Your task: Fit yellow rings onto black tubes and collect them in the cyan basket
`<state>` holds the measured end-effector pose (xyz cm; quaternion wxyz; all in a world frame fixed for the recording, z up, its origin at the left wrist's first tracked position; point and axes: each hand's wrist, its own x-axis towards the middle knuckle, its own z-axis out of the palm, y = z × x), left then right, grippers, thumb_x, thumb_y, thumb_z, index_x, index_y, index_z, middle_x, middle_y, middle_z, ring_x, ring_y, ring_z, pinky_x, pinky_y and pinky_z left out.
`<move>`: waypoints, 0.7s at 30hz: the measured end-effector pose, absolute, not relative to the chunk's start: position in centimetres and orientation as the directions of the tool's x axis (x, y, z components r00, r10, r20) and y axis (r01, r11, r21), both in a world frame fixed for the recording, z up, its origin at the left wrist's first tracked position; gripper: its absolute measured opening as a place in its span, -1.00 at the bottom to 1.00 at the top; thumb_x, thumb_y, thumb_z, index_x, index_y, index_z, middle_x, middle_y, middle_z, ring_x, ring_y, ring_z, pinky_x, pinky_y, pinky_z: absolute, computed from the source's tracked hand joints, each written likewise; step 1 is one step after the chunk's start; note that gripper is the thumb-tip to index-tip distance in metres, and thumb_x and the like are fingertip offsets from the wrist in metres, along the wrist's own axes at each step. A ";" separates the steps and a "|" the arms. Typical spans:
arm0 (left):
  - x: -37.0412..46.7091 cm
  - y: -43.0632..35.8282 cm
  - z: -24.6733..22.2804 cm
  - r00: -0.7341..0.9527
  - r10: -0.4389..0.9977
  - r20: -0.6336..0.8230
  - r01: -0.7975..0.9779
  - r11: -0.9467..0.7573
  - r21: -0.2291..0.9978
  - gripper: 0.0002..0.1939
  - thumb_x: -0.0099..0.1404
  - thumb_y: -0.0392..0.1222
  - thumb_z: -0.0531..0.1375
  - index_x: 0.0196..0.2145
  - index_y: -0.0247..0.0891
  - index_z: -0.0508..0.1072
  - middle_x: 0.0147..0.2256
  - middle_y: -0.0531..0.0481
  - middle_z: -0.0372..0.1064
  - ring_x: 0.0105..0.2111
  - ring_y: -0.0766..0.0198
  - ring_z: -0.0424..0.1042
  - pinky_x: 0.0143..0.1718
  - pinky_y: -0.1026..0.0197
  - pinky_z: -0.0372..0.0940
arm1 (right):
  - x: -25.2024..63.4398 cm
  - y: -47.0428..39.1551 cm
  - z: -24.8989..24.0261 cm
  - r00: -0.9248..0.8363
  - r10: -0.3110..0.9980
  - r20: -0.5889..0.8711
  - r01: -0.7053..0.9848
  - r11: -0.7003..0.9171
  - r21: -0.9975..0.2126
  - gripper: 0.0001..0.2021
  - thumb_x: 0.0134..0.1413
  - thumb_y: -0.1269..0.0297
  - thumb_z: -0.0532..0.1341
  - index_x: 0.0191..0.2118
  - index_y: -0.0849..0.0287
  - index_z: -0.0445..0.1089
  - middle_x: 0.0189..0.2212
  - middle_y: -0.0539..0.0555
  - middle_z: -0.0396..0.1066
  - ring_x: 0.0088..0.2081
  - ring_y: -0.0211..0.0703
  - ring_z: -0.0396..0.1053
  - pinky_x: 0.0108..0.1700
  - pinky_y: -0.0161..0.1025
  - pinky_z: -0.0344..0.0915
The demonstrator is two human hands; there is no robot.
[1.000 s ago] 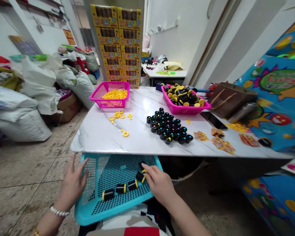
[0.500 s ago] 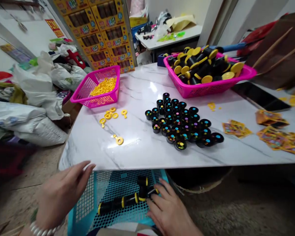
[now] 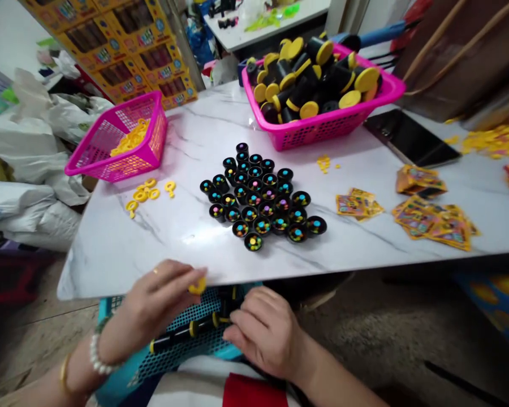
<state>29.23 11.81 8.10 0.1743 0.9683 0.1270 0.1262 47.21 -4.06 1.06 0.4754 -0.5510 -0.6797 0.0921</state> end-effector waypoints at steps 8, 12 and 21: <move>35.2 7.5 7.6 0.928 0.161 0.336 -0.021 -0.878 0.478 -0.45 0.24 -0.15 0.24 0.10 -0.41 0.17 -0.21 -0.19 0.39 -0.24 0.20 0.36 -0.21 0.17 0.37 | 50.1 -4.3 5.4 0.207 0.977 -0.041 0.334 -0.110 -0.936 -0.86 0.17 0.39 0.14 -0.16 0.09 0.36 -0.38 -0.03 0.39 -0.35 -0.25 0.37 -0.28 -0.33 0.28; 36.9 8.8 7.4 0.842 0.377 0.386 0.153 -0.853 0.500 -0.37 0.07 0.08 0.33 -0.02 -0.33 0.28 -0.34 -0.07 0.34 -0.39 0.27 0.34 -0.40 0.25 0.33 | 51.7 -5.9 4.2 0.400 0.894 -0.200 0.158 -0.282 -0.946 -0.63 0.19 0.25 0.15 0.12 0.06 0.23 -0.50 -0.10 0.32 -0.49 -0.31 0.30 -0.42 -0.38 0.26; 38.8 9.8 5.5 0.774 0.545 0.322 0.323 -0.778 0.539 -0.67 0.21 -0.05 0.25 -0.12 -0.25 0.34 -0.42 0.06 0.32 -0.47 0.36 0.33 -0.44 0.30 0.26 | 51.2 -3.9 5.8 0.330 0.932 -0.154 0.306 -0.260 -0.916 -0.36 0.11 0.43 0.11 0.31 0.19 -0.03 -0.56 -0.11 0.25 -0.54 -0.31 0.23 -0.52 -0.39 0.13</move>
